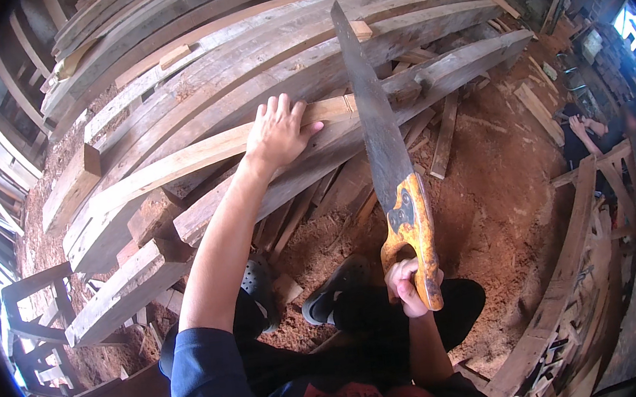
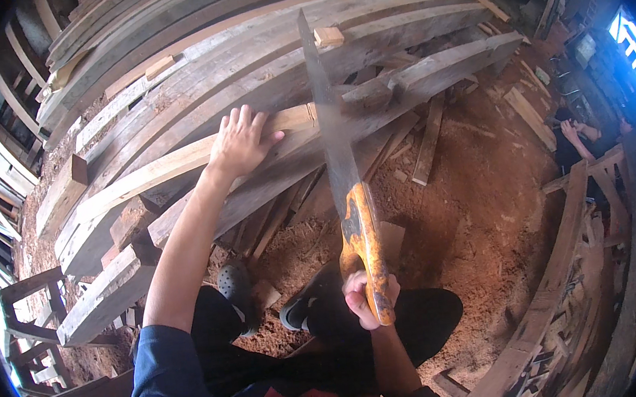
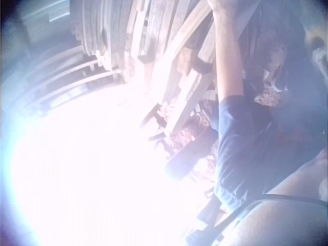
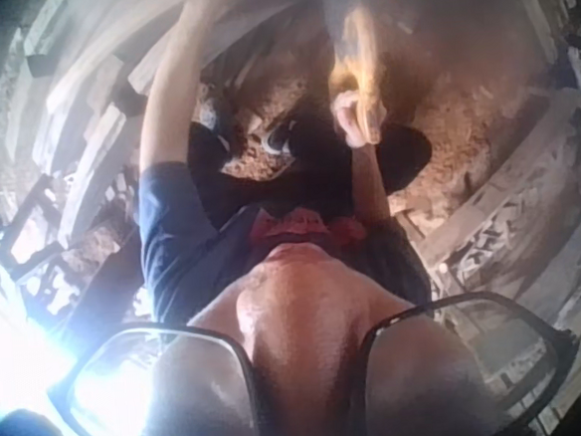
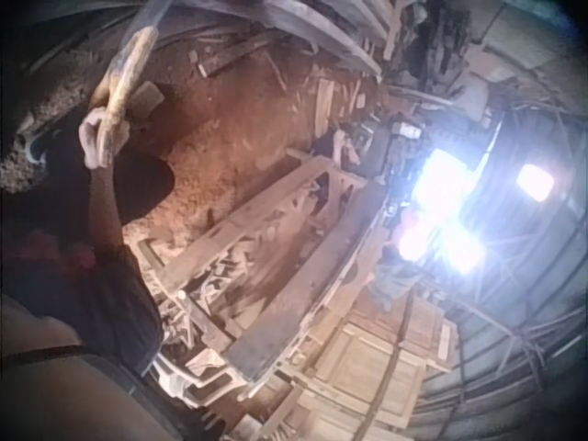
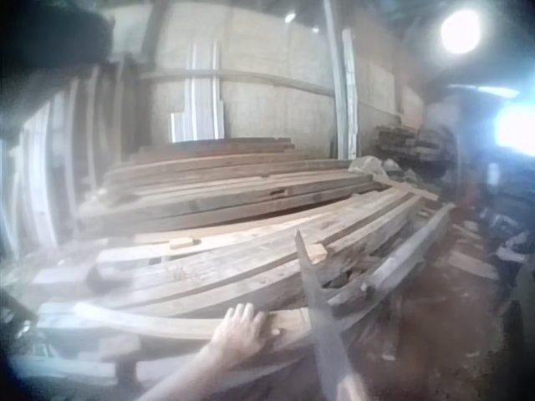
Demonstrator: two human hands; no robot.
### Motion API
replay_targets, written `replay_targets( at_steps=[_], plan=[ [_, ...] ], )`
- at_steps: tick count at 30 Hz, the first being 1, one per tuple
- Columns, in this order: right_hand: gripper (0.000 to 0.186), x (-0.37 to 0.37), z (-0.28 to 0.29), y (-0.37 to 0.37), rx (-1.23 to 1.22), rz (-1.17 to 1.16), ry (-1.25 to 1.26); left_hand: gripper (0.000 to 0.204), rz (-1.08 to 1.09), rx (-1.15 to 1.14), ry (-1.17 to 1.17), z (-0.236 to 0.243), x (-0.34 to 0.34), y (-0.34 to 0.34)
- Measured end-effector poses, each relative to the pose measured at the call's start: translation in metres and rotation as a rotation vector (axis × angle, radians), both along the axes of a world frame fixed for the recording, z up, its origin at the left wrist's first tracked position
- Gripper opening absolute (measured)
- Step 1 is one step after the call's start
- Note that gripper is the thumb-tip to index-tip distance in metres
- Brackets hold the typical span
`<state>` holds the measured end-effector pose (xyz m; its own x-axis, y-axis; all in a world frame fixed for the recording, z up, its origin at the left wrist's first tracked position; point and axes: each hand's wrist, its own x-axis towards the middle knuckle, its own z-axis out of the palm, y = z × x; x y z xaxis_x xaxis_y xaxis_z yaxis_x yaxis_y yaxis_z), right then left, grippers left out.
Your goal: The person uses a hand saw to cut a small wooden block resting on a larger plank. They hold the block steady with their left hand and saw with their right hand, producing sawdust as the cut progresses.
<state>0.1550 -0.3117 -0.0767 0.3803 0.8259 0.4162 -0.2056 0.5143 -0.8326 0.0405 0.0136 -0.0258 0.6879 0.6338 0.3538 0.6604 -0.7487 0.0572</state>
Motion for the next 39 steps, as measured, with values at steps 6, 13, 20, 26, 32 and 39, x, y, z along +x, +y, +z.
replay_targets(
  at_steps=[6, 13, 20, 26, 32, 39],
  plan=[
    [0.017, 0.001, -0.011, 0.008, -0.031, -0.009, -0.055, 0.062, -0.006, 0.023, -0.027, -0.004, 0.0, 0.001],
    [0.019, 0.002, -0.01, 0.009, -0.061, -0.009, -0.069, 0.062, 0.008, 0.011, -0.008, -0.001, 0.002, -0.001],
    [0.017, 0.007, -0.007, 0.012, -0.116, -0.032, -0.148, 0.062, 0.009, 0.021, -0.018, 0.0, 0.001, -0.002],
    [0.017, 0.007, -0.001, 0.012, -0.134, -0.041, -0.133, 0.062, 0.011, 0.031, -0.013, -0.003, 0.001, 0.0],
    [0.017, 0.0, 0.012, 0.01, -0.246, -0.158, -0.133, 0.061, 0.015, 0.02, -0.016, 0.0, 0.002, -0.003],
    [0.017, 0.006, 0.042, 0.008, -0.389, -0.237, -0.28, 0.062, -0.02, 0.049, 0.013, 0.0, 0.005, 0.003]
  ],
)
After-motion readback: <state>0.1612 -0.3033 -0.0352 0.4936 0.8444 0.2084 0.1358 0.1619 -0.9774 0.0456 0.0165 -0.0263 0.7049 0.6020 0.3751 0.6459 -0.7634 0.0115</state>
